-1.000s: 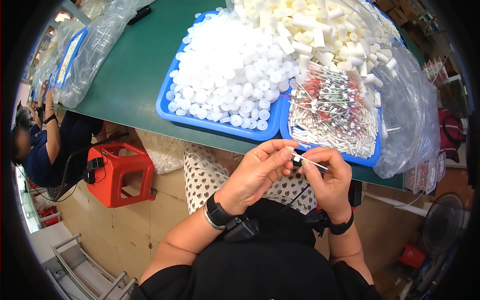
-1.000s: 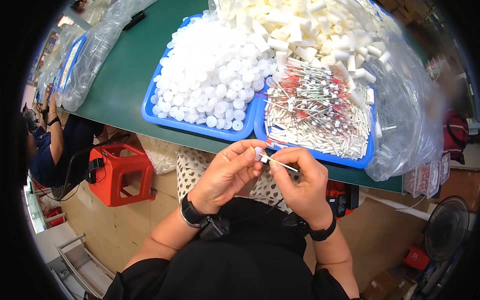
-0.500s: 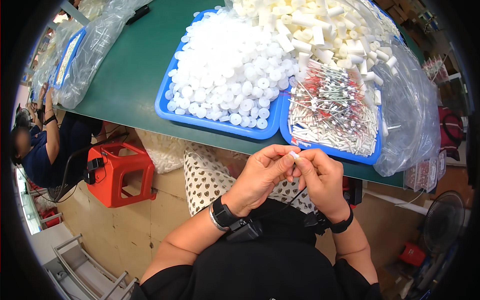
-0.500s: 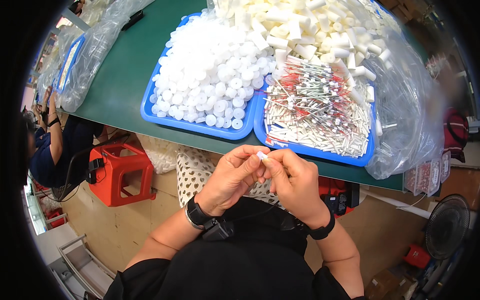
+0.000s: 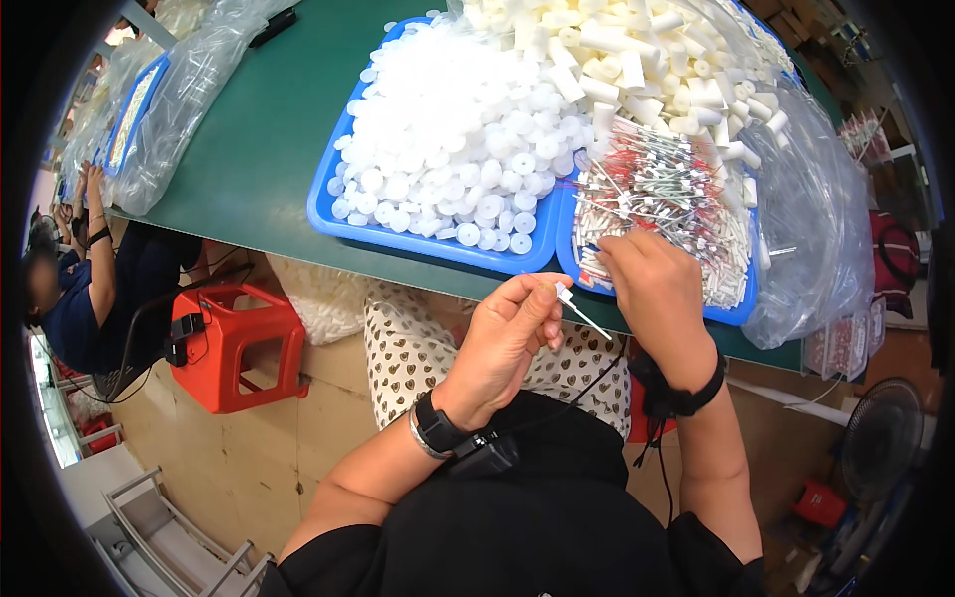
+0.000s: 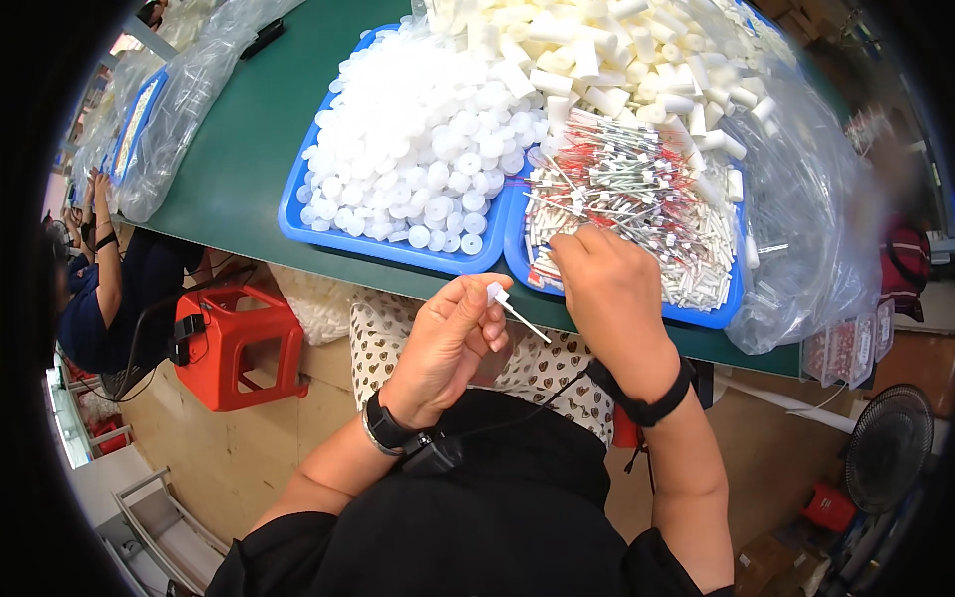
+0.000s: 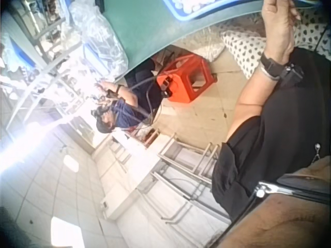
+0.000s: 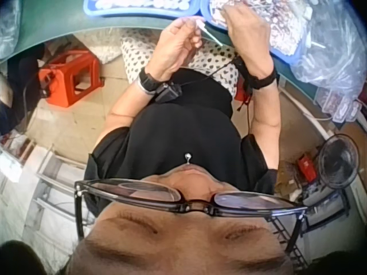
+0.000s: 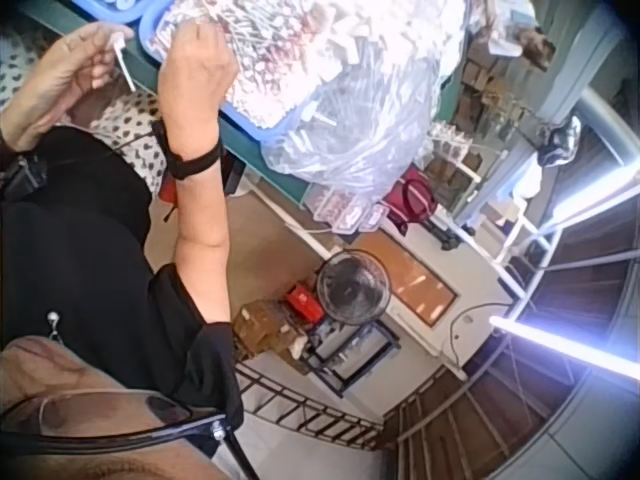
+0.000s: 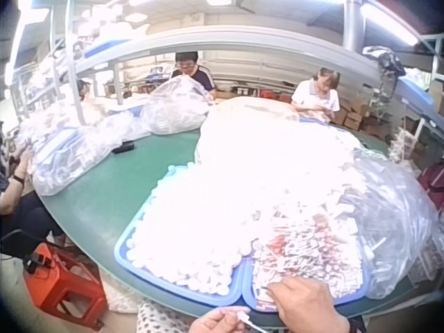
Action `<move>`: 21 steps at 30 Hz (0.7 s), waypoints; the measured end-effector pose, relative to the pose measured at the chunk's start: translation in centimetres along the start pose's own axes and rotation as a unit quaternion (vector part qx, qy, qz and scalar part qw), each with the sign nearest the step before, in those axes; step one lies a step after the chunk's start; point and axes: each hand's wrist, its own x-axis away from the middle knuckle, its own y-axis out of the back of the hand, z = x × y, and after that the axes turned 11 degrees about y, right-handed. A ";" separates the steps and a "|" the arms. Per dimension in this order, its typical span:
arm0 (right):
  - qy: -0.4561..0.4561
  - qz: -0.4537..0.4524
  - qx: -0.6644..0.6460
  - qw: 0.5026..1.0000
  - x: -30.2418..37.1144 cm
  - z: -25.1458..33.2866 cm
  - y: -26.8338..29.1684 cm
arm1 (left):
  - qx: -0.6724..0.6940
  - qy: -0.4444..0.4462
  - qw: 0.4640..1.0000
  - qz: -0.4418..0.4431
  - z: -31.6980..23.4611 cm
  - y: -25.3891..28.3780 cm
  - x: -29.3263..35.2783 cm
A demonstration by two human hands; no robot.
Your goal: The person sits at a table and repeatedly picks up small white plastic caps and metal pins from blue trays. They insert the pins into the caps by hand and place the assembled units into a clear plastic bag. The process is continuous and repetitive throughout the clip.
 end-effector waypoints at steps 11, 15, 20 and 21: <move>0.018 0.009 0.009 1.000 -0.4 0.2 0.5 | -0.034 -0.033 0.998 -0.038 -0.7 -0.2 0.3; -0.004 -0.072 -0.126 0.989 0.5 1.4 1.9 | -0.020 -0.049 0.998 -0.035 -1.5 -0.8 0.3; -0.024 -0.061 -0.191 0.979 1.6 2.1 2.5 | -0.001 -0.070 0.997 -0.016 -1.9 -1.4 0.0; -0.024 -0.056 -0.192 0.979 1.8 2.0 2.6 | 0.001 -0.072 0.997 -0.015 -1.9 -1.5 -0.1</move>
